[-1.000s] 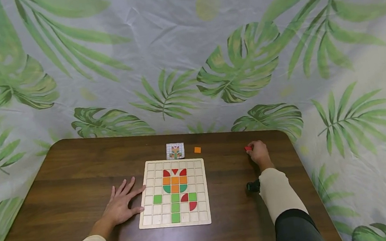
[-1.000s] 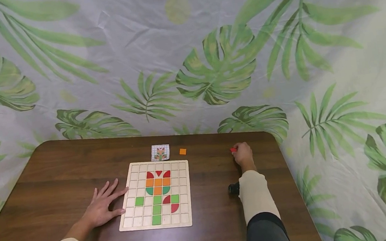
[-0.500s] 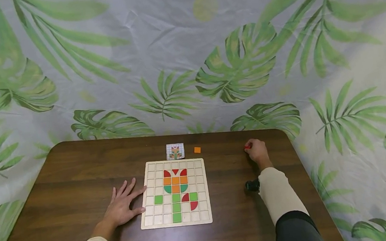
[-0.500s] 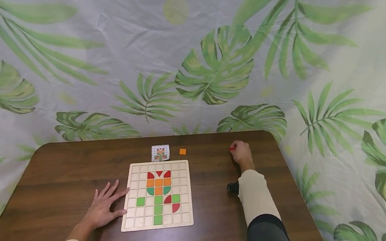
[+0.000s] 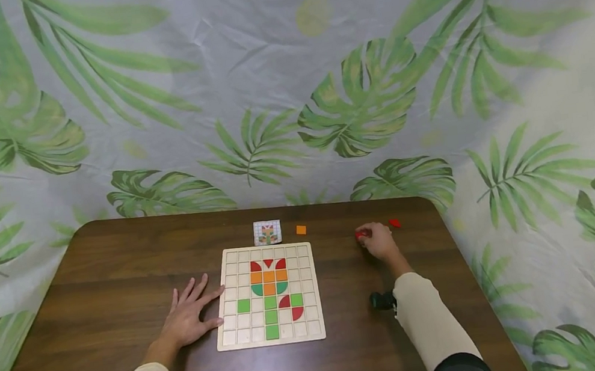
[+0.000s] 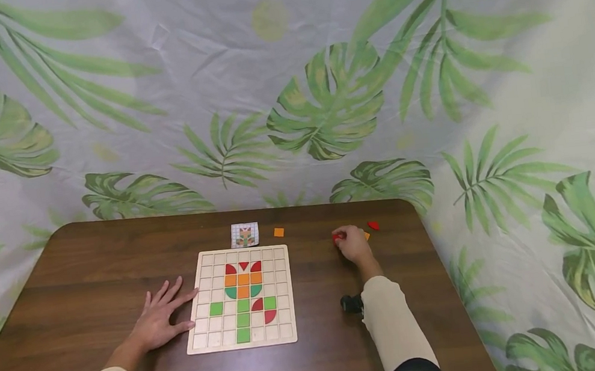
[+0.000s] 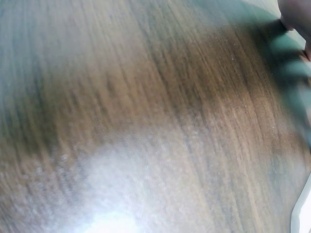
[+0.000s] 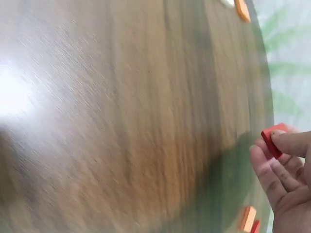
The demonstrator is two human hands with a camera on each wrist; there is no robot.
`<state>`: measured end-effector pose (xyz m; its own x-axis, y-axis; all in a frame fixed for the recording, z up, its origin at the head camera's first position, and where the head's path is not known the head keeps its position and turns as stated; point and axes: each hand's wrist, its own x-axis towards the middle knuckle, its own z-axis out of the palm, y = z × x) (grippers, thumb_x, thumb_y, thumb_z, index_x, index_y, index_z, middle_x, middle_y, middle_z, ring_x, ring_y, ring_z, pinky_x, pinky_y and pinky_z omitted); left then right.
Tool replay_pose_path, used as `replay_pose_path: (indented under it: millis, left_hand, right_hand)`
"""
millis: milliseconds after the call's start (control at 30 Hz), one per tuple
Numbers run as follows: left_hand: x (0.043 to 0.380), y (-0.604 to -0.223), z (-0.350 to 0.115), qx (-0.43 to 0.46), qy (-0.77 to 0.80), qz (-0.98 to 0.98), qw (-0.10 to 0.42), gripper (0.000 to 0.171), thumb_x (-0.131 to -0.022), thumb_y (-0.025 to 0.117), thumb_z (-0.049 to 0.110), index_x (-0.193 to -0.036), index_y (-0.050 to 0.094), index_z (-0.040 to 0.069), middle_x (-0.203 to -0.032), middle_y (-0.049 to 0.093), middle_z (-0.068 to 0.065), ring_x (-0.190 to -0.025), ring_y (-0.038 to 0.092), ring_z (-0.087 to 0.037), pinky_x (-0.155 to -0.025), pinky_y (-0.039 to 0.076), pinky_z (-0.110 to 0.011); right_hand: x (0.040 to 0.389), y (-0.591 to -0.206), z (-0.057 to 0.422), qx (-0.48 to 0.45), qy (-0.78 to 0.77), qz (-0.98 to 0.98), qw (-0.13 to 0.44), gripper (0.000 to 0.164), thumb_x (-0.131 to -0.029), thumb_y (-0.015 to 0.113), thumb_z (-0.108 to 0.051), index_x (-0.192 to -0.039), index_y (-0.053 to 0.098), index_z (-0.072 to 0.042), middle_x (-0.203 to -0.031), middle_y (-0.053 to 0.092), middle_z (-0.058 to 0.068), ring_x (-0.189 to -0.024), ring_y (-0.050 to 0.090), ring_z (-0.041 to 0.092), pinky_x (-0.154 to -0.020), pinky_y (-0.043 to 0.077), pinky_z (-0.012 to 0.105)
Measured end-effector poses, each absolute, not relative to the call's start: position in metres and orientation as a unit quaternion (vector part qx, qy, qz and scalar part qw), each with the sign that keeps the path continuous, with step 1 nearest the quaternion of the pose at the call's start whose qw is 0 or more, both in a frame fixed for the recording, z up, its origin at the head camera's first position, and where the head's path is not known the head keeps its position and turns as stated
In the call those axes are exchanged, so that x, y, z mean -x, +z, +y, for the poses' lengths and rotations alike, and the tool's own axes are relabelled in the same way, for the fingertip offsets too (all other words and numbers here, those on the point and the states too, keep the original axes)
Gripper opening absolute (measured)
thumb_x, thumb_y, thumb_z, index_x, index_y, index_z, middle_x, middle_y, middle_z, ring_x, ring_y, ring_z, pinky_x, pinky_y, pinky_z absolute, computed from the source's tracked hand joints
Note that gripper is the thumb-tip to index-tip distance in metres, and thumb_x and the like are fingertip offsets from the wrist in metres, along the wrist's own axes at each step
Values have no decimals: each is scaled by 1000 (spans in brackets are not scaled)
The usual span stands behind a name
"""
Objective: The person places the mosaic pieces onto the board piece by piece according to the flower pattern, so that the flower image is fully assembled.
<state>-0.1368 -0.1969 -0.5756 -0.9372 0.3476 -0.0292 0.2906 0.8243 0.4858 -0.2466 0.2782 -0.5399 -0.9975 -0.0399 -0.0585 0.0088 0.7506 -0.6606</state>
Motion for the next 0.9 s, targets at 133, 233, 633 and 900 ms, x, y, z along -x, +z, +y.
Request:
replay_pose_path:
  millis: [133, 233, 633, 900]
  left_hand:
    - [137, -575, -196, -165, 242, 954, 61, 70, -78, 73, 48, -140, 53, 21, -154, 28, -21, -141, 16, -48, -107, 2, -70]
    - [137, -576, -196, -162, 239, 955, 64, 70, -78, 73, 48, -140, 53, 22, -155, 27, -20, -141, 16, -47, -108, 1, -70]
    - [136, -577, -198, -165, 236, 956, 59, 69, -79, 73, 47, -140, 53, 21, -154, 28, -21, -141, 16, -48, -107, 2, -70]
    - [137, -576, -196, -165, 243, 954, 61, 69, -78, 74, 46, -140, 53, 21, -154, 27, -21, -141, 15, -47, -107, 1, -70]
  right_hand:
    - [236, -540, 264, 14, -374, 927, 31, 17, -89, 61, 4, -105, 67, 5, -89, 64, 13, -82, 63, 28, -70, 52, 37]
    - [229, -539, 251, 22, -373, 927, 17, 13, -88, 64, 3, -100, 67, 2, -86, 63, 10, -80, 62, 25, -72, 51, 38]
    - [207, -538, 195, 42, -428, 903, 1, 8, -86, 70, -1, -94, 70, -2, -81, 63, 4, -72, 55, 17, -66, 47, 29]
    - [197, -534, 165, 73, -454, 887, 34, 7, -86, 70, -3, -93, 69, -2, -79, 63, 4, -68, 54, 14, -60, 48, 23]
